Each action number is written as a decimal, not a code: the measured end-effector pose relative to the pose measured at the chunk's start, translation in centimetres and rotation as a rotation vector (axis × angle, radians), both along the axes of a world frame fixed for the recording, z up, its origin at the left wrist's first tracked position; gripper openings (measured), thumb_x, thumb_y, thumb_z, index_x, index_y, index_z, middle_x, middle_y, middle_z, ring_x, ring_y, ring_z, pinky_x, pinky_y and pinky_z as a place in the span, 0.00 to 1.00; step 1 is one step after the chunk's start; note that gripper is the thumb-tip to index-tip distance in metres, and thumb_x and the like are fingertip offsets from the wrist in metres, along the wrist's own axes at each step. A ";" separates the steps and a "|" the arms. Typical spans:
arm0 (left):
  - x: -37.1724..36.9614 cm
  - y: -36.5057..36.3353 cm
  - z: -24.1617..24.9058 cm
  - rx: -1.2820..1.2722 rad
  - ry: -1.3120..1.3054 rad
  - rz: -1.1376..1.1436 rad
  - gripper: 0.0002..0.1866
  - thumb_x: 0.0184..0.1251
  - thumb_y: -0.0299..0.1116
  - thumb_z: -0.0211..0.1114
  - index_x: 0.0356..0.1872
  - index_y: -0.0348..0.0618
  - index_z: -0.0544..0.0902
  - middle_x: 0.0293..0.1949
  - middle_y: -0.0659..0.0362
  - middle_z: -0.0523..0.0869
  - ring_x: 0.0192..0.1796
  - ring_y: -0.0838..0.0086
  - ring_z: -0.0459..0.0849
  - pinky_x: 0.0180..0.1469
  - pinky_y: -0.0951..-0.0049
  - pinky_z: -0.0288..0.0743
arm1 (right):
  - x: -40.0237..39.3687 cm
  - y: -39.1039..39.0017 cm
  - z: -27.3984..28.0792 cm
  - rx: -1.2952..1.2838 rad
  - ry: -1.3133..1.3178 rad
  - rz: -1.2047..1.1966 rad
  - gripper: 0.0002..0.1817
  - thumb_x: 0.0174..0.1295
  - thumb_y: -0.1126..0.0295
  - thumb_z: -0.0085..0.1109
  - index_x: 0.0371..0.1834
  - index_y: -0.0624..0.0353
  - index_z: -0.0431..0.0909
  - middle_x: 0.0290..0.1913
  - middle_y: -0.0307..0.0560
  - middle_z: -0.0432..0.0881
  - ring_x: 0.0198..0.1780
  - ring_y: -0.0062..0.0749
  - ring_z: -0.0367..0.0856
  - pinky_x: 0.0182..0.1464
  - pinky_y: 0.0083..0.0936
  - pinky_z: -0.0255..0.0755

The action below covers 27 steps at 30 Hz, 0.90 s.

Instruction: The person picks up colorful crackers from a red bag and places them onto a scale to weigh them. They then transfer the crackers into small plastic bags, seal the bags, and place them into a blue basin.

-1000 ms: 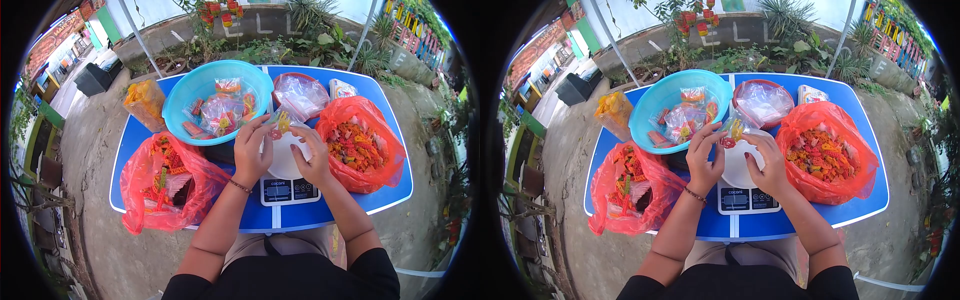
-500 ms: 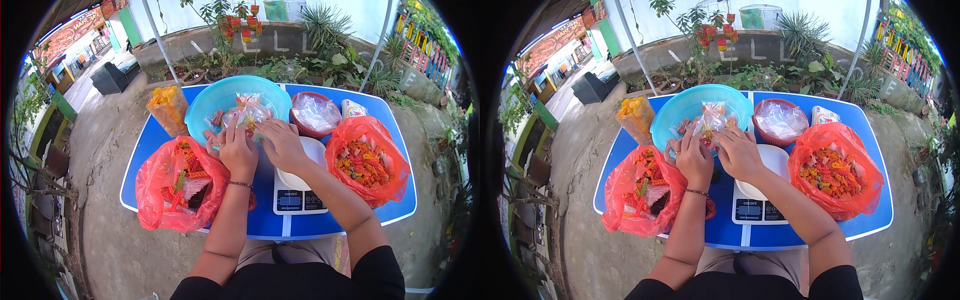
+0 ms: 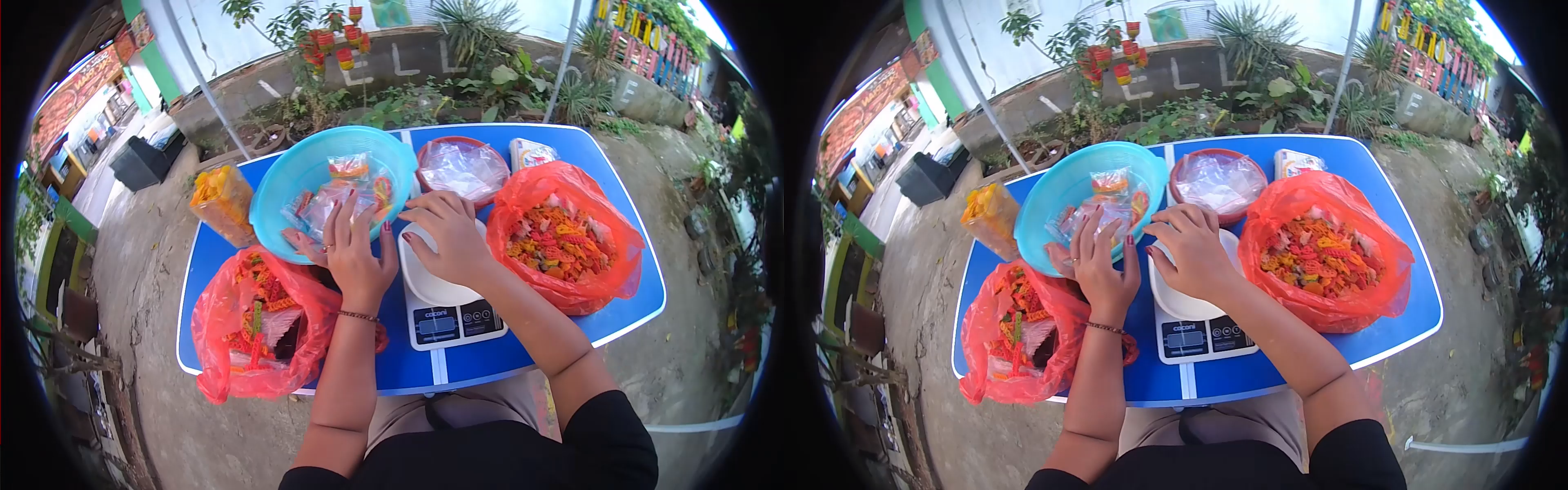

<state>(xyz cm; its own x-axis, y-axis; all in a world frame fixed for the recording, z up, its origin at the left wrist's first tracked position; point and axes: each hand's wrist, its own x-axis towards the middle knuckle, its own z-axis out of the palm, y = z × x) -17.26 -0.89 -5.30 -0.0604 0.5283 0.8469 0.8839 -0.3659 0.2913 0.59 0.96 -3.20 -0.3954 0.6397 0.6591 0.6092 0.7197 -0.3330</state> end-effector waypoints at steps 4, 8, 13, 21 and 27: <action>1.8 -0.5 -0.2 -0.010 0.035 -0.168 0.19 0.61 0.31 0.71 0.55 0.46 0.86 0.65 0.53 0.83 0.69 0.52 0.77 0.77 0.50 0.58 | 5.4 -1.0 0.3 0.013 0.060 -0.095 0.13 0.59 0.70 0.69 0.48 0.53 0.86 0.49 0.43 0.87 0.56 0.42 0.81 0.60 0.39 0.69; 5.4 -2.2 0.4 -0.105 0.172 -0.293 0.18 0.61 0.35 0.73 0.53 0.52 0.86 0.62 0.62 0.86 0.69 0.63 0.79 0.80 0.38 0.29 | 11.2 -1.5 0.9 0.006 0.141 -0.120 0.07 0.60 0.74 0.67 0.42 0.56 0.86 0.38 0.47 0.87 0.41 0.45 0.85 0.47 0.39 0.77; 9.8 -3.1 1.7 -0.255 0.270 -0.525 0.15 0.60 0.35 0.73 0.49 0.55 0.87 0.57 0.67 0.88 0.66 0.68 0.82 0.80 0.35 0.33 | 18.4 -1.7 1.4 -0.098 0.122 -0.225 0.04 0.61 0.77 0.65 0.38 0.62 0.84 0.36 0.52 0.87 0.36 0.49 0.87 0.41 0.38 0.80; 16.5 0.2 4.3 -0.426 0.309 -0.675 0.09 0.65 0.29 0.67 0.44 0.53 0.88 0.46 0.65 0.90 0.55 0.69 0.87 0.79 0.40 0.44 | 22.4 -3.0 -0.7 -0.401 0.107 -0.309 0.08 0.60 0.79 0.63 0.42 0.66 0.85 0.38 0.57 0.88 0.41 0.53 0.87 0.45 0.40 0.81; 18.6 0.6 3.5 -0.583 0.413 -0.679 0.08 0.65 0.34 0.69 0.44 0.51 0.89 0.44 0.61 0.91 0.51 0.67 0.88 0.79 0.43 0.48 | 21.2 -3.2 -0.9 -0.354 -0.092 -0.315 0.10 0.52 0.79 0.63 0.39 0.65 0.84 0.42 0.57 0.85 0.49 0.55 0.83 0.53 0.46 0.78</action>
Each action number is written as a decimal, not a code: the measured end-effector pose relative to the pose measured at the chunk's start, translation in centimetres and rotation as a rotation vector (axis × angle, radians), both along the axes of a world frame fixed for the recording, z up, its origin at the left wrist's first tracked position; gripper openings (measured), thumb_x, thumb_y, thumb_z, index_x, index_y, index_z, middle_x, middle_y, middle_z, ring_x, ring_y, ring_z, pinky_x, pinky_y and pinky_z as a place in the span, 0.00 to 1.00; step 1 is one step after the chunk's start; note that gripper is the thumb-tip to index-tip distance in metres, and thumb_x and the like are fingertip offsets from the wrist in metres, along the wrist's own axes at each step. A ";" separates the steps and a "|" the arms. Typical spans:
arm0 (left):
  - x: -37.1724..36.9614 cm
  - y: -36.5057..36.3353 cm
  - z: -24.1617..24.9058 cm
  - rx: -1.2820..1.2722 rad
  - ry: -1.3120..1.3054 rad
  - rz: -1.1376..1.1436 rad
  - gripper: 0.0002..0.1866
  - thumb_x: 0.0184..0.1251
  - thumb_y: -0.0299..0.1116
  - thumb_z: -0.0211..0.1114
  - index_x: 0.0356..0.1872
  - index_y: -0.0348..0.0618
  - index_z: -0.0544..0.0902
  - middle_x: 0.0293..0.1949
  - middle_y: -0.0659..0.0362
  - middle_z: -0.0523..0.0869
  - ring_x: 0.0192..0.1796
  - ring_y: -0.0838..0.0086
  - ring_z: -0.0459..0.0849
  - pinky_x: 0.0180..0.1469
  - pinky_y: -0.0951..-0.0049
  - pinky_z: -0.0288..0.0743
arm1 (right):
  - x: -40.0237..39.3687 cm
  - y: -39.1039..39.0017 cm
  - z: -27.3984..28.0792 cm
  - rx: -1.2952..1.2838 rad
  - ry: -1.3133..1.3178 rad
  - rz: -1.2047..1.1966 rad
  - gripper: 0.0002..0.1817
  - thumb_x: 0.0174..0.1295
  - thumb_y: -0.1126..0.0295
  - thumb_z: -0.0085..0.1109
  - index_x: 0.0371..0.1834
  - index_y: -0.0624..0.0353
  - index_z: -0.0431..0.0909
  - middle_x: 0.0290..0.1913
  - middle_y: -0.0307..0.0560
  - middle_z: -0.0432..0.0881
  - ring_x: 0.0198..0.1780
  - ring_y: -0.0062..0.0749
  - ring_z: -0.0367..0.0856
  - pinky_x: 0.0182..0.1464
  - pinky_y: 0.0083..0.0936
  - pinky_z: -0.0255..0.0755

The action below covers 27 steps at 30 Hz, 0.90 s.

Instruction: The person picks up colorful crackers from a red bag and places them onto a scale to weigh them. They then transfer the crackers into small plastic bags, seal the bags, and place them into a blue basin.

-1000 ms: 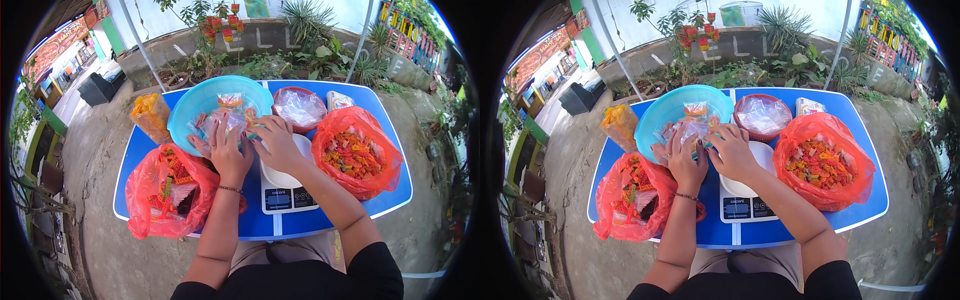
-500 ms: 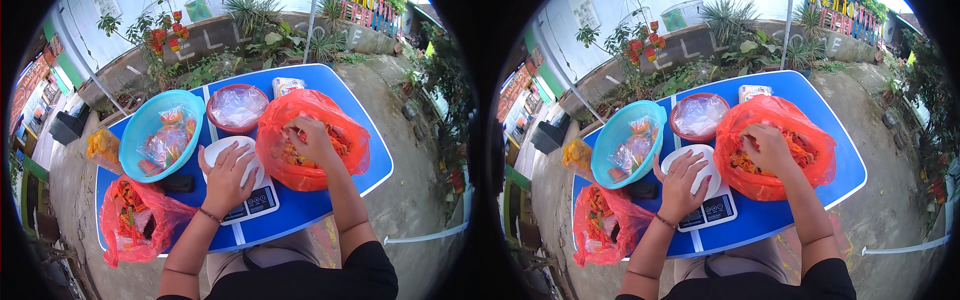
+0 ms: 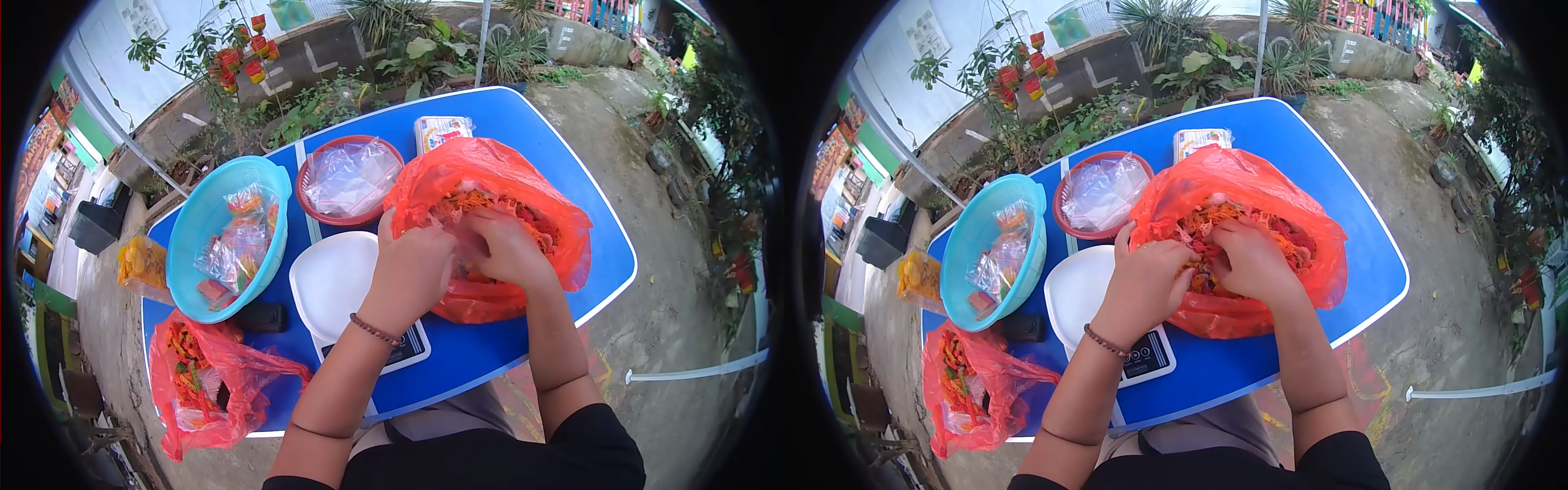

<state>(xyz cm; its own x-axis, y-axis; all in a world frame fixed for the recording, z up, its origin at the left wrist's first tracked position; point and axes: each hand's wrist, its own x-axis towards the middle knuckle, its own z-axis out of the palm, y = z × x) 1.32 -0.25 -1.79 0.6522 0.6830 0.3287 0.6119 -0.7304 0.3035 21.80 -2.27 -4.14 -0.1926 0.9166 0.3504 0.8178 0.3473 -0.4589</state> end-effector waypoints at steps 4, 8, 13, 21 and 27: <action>-0.7 0.0 -0.6 -0.050 0.118 0.020 0.08 0.64 0.36 0.70 0.42 0.51 0.91 0.43 0.61 0.91 0.52 0.68 0.89 0.78 0.37 0.46 | 0.0 -0.1 -0.6 -0.021 -0.061 0.013 0.09 0.53 0.78 0.63 0.39 0.65 0.84 0.42 0.57 0.83 0.49 0.56 0.82 0.53 0.48 0.77; -1.8 0.3 -0.5 -0.120 0.200 0.043 0.08 0.65 0.39 0.70 0.35 0.49 0.92 0.40 0.62 0.91 0.52 0.69 0.88 0.76 0.30 0.44 | 0.3 -0.2 -0.8 -0.080 0.025 -0.046 0.08 0.56 0.78 0.62 0.38 0.65 0.85 0.41 0.56 0.83 0.46 0.55 0.84 0.51 0.47 0.78; -2.0 0.1 -1.3 -0.134 0.241 0.045 0.13 0.66 0.43 0.68 0.28 0.50 0.93 0.36 0.64 0.90 0.51 0.68 0.85 0.76 0.28 0.42 | -0.3 -0.7 0.2 -0.068 -0.033 -0.121 0.07 0.58 0.78 0.61 0.39 0.64 0.84 0.42 0.56 0.83 0.46 0.55 0.83 0.51 0.46 0.78; -1.6 0.2 -1.3 -0.099 0.291 0.078 0.07 0.60 0.40 0.74 0.33 0.52 0.93 0.37 0.63 0.89 0.52 0.68 0.85 0.78 0.30 0.41 | -0.3 -0.2 -0.8 -0.035 -0.138 -0.089 0.05 0.59 0.75 0.60 0.35 0.63 0.83 0.41 0.55 0.83 0.49 0.54 0.82 0.55 0.50 0.75; -1.3 0.0 -1.3 -0.137 0.326 0.086 0.11 0.53 0.38 0.79 0.38 0.50 0.92 0.41 0.62 0.89 0.54 0.67 0.85 0.78 0.30 0.41 | -0.3 -0.3 -0.3 -0.075 0.005 -0.030 0.06 0.64 0.77 0.58 0.40 0.66 0.82 0.37 0.61 0.83 0.44 0.58 0.83 0.48 0.49 0.76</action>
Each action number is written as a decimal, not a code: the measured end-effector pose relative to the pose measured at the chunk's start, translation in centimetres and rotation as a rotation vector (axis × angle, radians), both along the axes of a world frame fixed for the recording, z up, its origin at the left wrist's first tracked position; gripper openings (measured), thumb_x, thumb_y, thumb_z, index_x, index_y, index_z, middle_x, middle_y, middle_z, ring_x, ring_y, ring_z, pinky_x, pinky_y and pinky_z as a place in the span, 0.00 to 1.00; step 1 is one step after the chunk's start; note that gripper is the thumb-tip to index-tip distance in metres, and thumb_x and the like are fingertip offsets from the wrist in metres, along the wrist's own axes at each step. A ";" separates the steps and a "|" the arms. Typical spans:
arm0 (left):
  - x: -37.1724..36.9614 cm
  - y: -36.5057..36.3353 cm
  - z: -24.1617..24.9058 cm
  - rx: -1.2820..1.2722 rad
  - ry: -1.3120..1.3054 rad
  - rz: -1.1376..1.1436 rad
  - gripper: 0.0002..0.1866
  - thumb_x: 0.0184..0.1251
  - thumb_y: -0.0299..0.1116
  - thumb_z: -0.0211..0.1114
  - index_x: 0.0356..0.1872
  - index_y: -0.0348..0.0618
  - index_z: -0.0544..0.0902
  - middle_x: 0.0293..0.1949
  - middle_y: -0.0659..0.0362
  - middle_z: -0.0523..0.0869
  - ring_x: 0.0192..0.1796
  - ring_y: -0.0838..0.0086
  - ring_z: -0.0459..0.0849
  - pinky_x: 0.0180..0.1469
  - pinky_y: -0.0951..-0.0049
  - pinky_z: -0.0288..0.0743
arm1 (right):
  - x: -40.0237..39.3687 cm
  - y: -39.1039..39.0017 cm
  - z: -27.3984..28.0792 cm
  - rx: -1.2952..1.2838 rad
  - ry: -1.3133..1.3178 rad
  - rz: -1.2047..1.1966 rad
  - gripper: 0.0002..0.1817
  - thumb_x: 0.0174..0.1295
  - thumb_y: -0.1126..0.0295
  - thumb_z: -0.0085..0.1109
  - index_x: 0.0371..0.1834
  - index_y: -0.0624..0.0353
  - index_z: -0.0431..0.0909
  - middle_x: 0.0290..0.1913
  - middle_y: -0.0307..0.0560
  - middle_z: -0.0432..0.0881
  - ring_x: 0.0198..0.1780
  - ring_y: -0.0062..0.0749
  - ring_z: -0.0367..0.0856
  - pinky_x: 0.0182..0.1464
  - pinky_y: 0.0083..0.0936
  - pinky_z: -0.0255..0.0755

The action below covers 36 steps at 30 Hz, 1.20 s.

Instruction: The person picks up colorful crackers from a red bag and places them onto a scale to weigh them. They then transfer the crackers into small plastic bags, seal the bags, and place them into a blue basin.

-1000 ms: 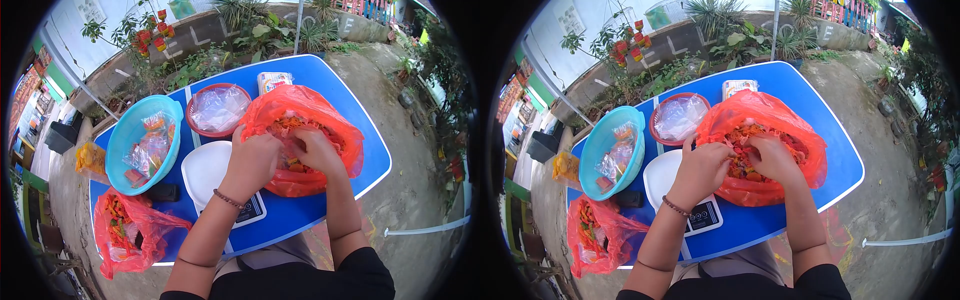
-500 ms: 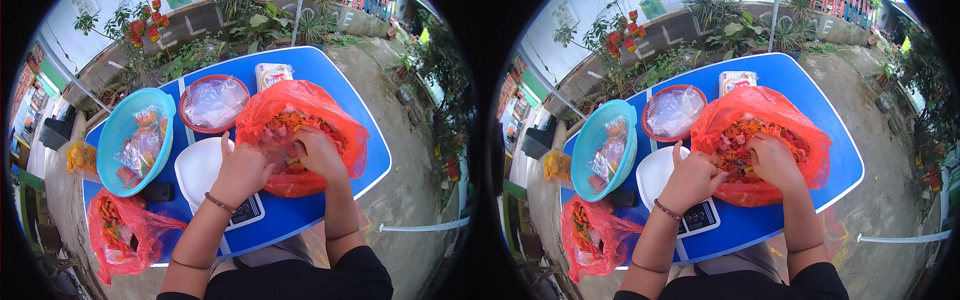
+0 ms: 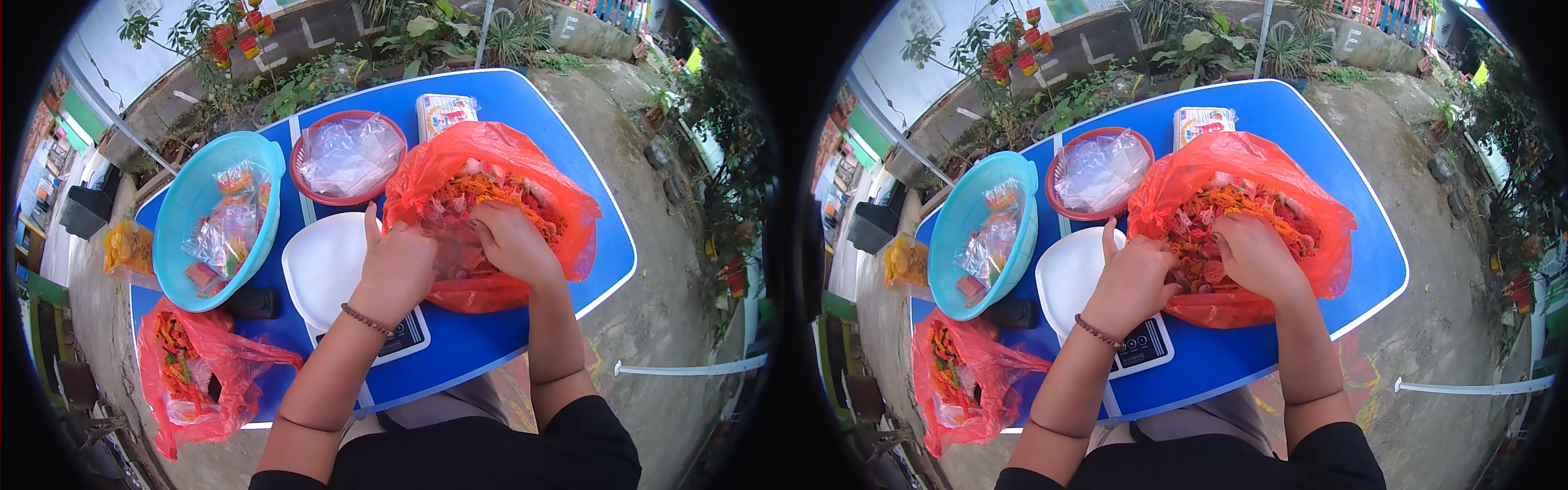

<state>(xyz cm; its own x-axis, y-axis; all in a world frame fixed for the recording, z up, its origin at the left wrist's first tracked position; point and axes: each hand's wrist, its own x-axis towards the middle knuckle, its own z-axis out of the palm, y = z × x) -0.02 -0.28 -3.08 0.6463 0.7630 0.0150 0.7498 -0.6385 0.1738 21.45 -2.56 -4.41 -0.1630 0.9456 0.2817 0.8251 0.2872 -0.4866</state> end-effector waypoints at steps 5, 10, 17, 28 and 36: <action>0.0 -0.1 0.1 -0.022 0.012 -0.005 0.10 0.52 0.37 0.80 0.36 0.49 0.91 0.40 0.62 0.88 0.55 0.67 0.85 0.78 0.29 0.42 | -0.1 -0.3 1.1 -0.075 0.272 -0.079 0.08 0.65 0.82 0.56 0.45 0.66 0.83 0.37 0.58 0.87 0.37 0.44 0.89 0.40 0.35 0.79; 0.1 -0.1 -0.1 -0.007 0.010 -0.009 0.10 0.52 0.37 0.80 0.35 0.49 0.91 0.39 0.61 0.88 0.54 0.66 0.85 0.78 0.28 0.42 | 0.7 -0.3 1.2 -0.040 0.255 0.121 0.11 0.60 0.82 0.60 0.44 0.64 0.85 0.32 0.57 0.86 0.28 0.39 0.85 0.34 0.34 0.77; -0.2 -0.1 0.1 -0.024 -0.043 -0.011 0.10 0.53 0.37 0.79 0.35 0.48 0.91 0.38 0.61 0.88 0.54 0.65 0.85 0.78 0.27 0.43 | -1.1 -1.1 3.2 -0.333 0.195 0.262 0.14 0.50 0.76 0.70 0.42 0.64 0.87 0.34 0.57 0.87 0.33 0.45 0.87 0.40 0.35 0.81; -0.3 0.4 -0.8 -0.044 -0.215 -0.014 0.09 0.63 0.32 0.70 0.43 0.45 0.88 0.44 0.56 0.89 0.55 0.61 0.85 0.77 0.30 0.43 | -1.5 -0.7 1.4 -0.098 0.203 0.217 0.09 0.53 0.78 0.67 0.39 0.64 0.85 0.36 0.58 0.86 0.40 0.56 0.86 0.44 0.42 0.79; -2.7 2.0 2.5 -0.318 -0.589 -0.086 0.08 0.65 0.26 0.68 0.44 0.37 0.86 0.40 0.51 0.91 0.46 0.60 0.90 0.60 0.60 0.76 | -2.4 -0.8 2.2 0.035 0.361 0.239 0.13 0.57 0.83 0.65 0.46 0.61 0.87 0.40 0.50 0.90 0.43 0.43 0.89 0.48 0.33 0.82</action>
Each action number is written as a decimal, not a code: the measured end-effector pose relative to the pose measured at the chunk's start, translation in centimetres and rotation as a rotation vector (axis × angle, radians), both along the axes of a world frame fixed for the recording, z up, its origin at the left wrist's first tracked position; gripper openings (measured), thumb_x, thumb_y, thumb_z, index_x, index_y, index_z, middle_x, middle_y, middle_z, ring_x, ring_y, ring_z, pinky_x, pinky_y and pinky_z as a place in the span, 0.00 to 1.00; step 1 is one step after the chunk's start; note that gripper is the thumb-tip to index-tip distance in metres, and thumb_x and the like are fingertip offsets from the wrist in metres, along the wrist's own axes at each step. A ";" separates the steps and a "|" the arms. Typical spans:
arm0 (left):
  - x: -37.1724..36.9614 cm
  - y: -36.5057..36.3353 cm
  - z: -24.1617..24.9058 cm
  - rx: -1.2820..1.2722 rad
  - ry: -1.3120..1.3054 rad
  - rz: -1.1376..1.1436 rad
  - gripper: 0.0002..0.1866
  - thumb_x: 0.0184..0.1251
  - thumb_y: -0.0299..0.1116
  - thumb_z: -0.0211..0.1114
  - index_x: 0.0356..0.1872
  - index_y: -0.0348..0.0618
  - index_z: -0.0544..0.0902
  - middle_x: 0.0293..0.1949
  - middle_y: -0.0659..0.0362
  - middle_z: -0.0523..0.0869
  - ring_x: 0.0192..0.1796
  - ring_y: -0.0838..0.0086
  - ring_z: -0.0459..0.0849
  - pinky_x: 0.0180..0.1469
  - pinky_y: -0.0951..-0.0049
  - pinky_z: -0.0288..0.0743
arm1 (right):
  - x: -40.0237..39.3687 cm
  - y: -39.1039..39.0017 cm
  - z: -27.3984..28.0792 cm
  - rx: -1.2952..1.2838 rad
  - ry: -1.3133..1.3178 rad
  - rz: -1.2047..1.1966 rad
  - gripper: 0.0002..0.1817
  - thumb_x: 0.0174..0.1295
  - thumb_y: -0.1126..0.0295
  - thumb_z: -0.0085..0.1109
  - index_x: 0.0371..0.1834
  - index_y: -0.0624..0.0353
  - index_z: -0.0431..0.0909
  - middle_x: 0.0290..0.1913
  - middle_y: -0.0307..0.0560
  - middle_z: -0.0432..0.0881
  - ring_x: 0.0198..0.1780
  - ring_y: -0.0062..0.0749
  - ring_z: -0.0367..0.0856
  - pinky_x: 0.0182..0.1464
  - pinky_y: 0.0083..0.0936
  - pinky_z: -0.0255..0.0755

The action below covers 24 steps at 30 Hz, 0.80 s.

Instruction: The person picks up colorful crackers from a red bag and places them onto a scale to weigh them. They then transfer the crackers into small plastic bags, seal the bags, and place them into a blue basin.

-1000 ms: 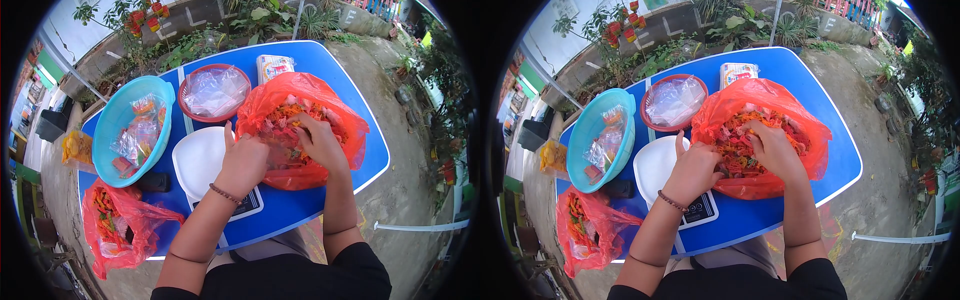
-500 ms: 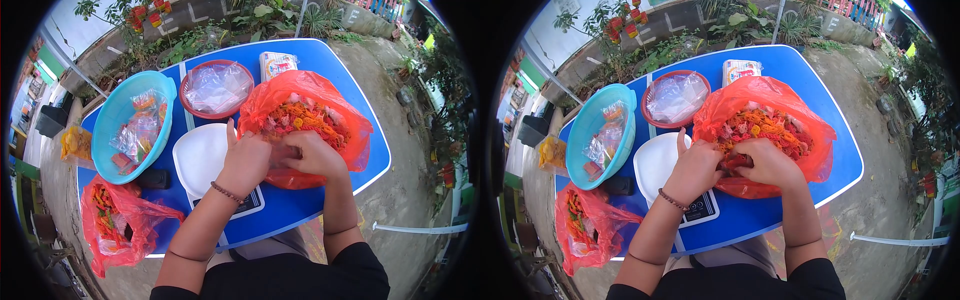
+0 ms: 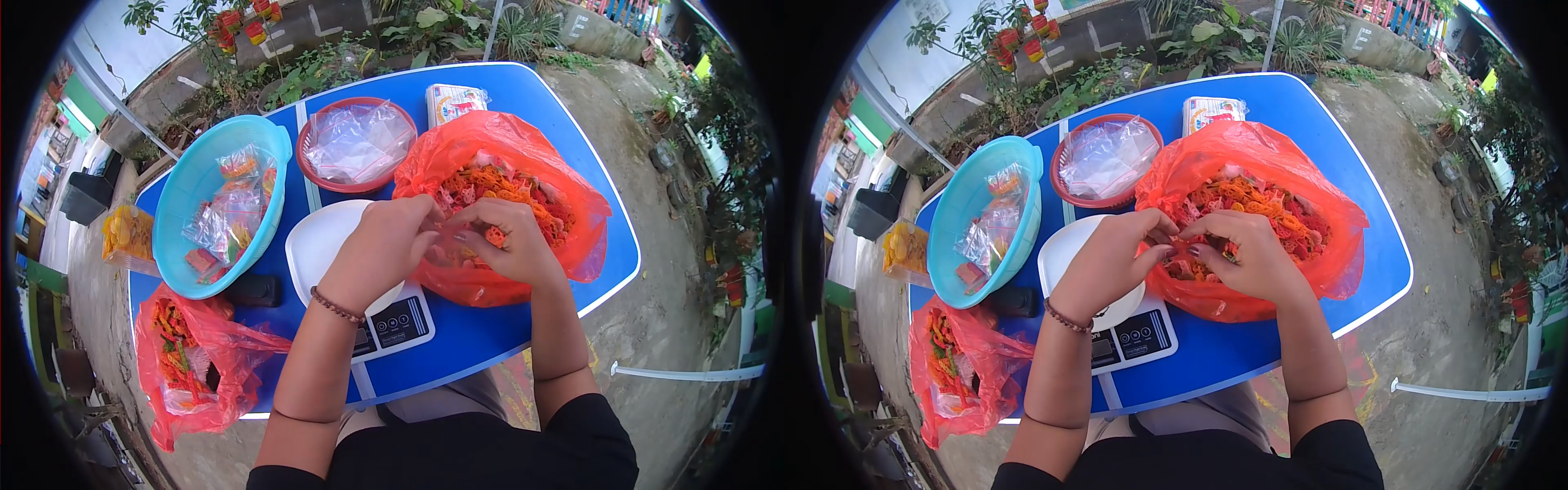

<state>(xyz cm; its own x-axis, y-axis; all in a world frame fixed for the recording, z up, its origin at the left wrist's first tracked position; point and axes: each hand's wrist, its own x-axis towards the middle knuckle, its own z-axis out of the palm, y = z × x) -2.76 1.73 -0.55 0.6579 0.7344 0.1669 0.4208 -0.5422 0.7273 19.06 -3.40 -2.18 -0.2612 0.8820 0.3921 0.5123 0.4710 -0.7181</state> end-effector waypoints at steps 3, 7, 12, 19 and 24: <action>-1.0 0.4 0.6 -0.069 -0.057 -0.024 0.09 0.64 0.25 0.69 0.44 0.34 0.86 0.38 0.51 0.91 0.42 0.63 0.91 0.51 0.67 0.81 | -0.2 0.0 -0.2 0.014 0.050 0.003 0.15 0.58 0.83 0.65 0.48 0.60 0.87 0.43 0.49 0.90 0.44 0.43 0.90 0.49 0.32 0.82; -2.2 0.8 1.0 -0.052 -0.085 -0.031 0.08 0.65 0.24 0.68 0.43 0.33 0.88 0.37 0.53 0.91 0.41 0.67 0.91 0.50 0.68 0.82 | -0.9 -0.3 0.0 -0.078 0.133 -0.018 0.14 0.60 0.83 0.64 0.49 0.61 0.85 0.45 0.50 0.89 0.44 0.43 0.90 0.49 0.31 0.82; -4.6 1.5 1.2 -0.160 -0.025 0.038 0.08 0.66 0.23 0.68 0.43 0.32 0.89 0.38 0.55 0.92 0.43 0.73 0.91 0.52 0.70 0.83 | -1.4 -0.1 -0.8 0.028 -0.043 -0.013 0.12 0.60 0.81 0.64 0.48 0.61 0.83 0.43 0.50 0.87 0.44 0.47 0.88 0.49 0.35 0.82; -6.4 1.7 1.6 -0.275 -0.003 0.060 0.07 0.64 0.22 0.69 0.41 0.29 0.89 0.35 0.53 0.93 0.39 0.73 0.92 0.48 0.72 0.84 | -3.2 0.1 -2.2 0.254 -0.196 0.027 0.16 0.58 0.80 0.64 0.51 0.58 0.84 0.50 0.49 0.86 0.51 0.49 0.84 0.56 0.43 0.78; -7.3 1.8 2.4 -0.303 0.132 0.039 0.09 0.59 0.24 0.71 0.38 0.31 0.90 0.32 0.52 0.93 0.35 0.72 0.91 0.43 0.73 0.84 | -5.9 -0.8 -2.8 0.321 -0.267 0.201 0.24 0.56 0.76 0.67 0.60 0.55 0.82 0.60 0.43 0.84 0.57 0.43 0.81 0.60 0.40 0.74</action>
